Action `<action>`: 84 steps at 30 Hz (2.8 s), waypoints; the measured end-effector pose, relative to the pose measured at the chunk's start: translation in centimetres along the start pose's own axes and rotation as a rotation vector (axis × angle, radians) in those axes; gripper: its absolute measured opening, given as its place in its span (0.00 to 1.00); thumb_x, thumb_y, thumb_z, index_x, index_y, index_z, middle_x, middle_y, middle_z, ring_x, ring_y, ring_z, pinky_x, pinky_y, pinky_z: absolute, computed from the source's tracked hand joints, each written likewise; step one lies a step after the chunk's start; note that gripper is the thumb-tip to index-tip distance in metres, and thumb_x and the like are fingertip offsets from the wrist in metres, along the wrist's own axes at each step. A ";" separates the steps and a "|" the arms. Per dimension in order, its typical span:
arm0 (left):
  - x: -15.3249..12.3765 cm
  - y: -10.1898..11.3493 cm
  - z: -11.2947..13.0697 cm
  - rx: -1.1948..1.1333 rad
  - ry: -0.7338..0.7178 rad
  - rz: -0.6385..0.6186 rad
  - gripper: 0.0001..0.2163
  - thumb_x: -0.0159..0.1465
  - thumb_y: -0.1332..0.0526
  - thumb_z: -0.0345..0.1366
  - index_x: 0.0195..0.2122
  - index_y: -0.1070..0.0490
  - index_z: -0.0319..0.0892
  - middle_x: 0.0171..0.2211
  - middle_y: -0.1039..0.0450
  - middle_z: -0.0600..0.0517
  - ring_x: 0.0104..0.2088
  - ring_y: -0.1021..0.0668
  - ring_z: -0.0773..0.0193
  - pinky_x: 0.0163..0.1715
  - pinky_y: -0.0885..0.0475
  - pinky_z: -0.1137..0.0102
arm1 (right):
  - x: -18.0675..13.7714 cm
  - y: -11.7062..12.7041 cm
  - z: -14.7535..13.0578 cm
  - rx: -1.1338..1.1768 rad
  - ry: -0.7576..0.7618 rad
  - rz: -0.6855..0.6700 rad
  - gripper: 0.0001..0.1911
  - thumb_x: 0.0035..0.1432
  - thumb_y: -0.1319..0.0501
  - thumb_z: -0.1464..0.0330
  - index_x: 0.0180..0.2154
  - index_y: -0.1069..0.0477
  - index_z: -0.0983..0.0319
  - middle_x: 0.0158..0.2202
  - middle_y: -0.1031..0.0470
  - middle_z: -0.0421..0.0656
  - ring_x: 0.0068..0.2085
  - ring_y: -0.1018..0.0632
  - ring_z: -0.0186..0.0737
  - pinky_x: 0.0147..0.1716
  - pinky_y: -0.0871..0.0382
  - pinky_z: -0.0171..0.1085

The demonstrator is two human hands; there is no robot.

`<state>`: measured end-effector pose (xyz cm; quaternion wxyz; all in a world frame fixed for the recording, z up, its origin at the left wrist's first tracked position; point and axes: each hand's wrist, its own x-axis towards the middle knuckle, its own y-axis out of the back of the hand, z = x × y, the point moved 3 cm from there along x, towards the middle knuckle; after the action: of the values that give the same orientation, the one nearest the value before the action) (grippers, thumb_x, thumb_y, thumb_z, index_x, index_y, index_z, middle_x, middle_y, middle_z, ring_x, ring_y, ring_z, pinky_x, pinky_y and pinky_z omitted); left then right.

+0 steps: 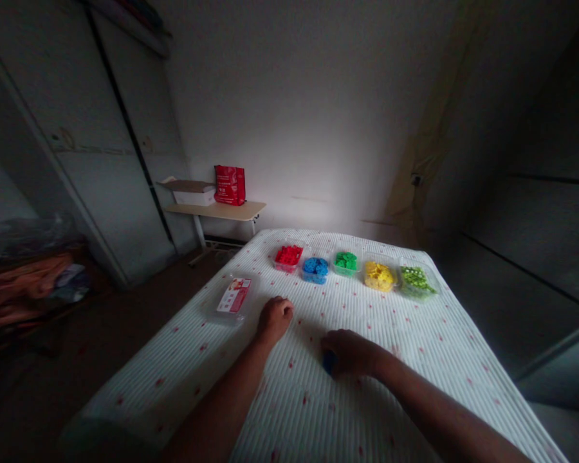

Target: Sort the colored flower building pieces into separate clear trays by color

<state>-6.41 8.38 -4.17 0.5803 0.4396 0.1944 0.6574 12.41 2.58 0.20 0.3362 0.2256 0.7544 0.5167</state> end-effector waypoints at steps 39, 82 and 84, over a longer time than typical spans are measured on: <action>0.0 -0.5 -0.3 0.044 0.047 -0.055 0.08 0.55 0.45 0.26 0.27 0.27 0.42 0.29 0.27 0.52 0.34 0.27 0.66 0.38 0.36 0.72 | 3.5 -1.9 6.5 0.308 -0.180 0.776 0.10 0.55 0.51 0.72 0.29 0.32 0.62 0.31 0.30 0.44 0.32 0.27 0.37 0.33 0.35 0.34; 5.2 10.2 3.5 0.236 -0.003 0.173 0.08 0.56 0.42 0.40 0.30 0.36 0.42 0.34 0.36 0.50 0.33 0.28 0.63 0.35 0.32 0.69 | 3.5 -1.2 6.8 0.516 -0.224 0.792 0.06 0.50 0.48 0.75 0.26 0.33 0.63 0.28 0.30 0.42 0.31 0.29 0.34 0.32 0.37 0.33; 2.7 9.5 4.6 0.125 -0.070 0.171 0.07 0.56 0.42 0.39 0.29 0.37 0.43 0.33 0.36 0.52 0.32 0.28 0.65 0.35 0.32 0.70 | 3.2 -1.0 7.5 0.816 -0.240 0.795 0.05 0.51 0.48 0.70 0.28 0.34 0.62 0.24 0.31 0.39 0.27 0.30 0.33 0.27 0.37 0.33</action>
<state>-8.15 7.31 6.53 0.5000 0.5125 0.1763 0.6755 15.83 9.09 -3.40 0.0857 0.6598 0.7065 0.2414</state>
